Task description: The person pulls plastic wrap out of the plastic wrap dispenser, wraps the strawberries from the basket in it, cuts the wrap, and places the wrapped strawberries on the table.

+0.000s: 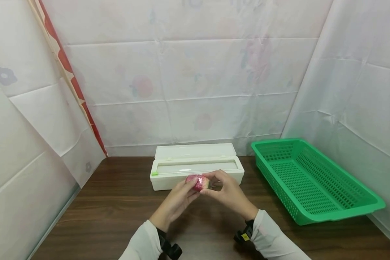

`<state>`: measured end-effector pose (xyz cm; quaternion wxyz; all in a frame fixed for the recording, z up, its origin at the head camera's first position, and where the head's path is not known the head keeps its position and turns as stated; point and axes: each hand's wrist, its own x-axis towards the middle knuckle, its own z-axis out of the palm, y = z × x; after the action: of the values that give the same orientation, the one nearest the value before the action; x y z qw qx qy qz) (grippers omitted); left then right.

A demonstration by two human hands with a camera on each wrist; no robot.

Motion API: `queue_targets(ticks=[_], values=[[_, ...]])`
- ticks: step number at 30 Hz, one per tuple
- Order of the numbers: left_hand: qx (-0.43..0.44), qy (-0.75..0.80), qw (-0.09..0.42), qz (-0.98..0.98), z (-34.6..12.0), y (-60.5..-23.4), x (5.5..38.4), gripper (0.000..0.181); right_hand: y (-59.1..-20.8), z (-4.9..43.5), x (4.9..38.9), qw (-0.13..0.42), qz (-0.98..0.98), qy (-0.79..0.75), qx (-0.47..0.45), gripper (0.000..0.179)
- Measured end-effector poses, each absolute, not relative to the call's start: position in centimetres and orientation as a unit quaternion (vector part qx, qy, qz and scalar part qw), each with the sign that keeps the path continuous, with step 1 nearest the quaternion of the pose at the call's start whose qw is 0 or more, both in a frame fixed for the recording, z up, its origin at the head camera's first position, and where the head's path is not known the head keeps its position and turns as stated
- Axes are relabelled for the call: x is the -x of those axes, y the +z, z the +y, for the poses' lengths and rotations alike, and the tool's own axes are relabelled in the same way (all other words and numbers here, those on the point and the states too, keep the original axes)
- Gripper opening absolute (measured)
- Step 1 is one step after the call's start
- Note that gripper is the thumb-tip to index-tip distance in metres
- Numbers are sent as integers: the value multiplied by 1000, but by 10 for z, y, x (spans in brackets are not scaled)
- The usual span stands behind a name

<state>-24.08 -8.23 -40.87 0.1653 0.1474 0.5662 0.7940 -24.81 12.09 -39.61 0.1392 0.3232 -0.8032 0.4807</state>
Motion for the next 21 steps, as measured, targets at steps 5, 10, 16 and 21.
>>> queue_targets(ticks=[5,10,16,21], values=[[-144,812,185,534,-81,-410,240,62,-391,120,246,122,-800,489,-327,44],[-153,823,204,507,-82,-409,240,62,-389,121,247,115,-796,483,-347,42],[-185,775,202,570,-87,-400,240,69,-390,127,250,152,-792,469,-360,43],[-139,691,7,709,-98,-392,243,56,-387,132,251,177,-799,454,-351,47]])
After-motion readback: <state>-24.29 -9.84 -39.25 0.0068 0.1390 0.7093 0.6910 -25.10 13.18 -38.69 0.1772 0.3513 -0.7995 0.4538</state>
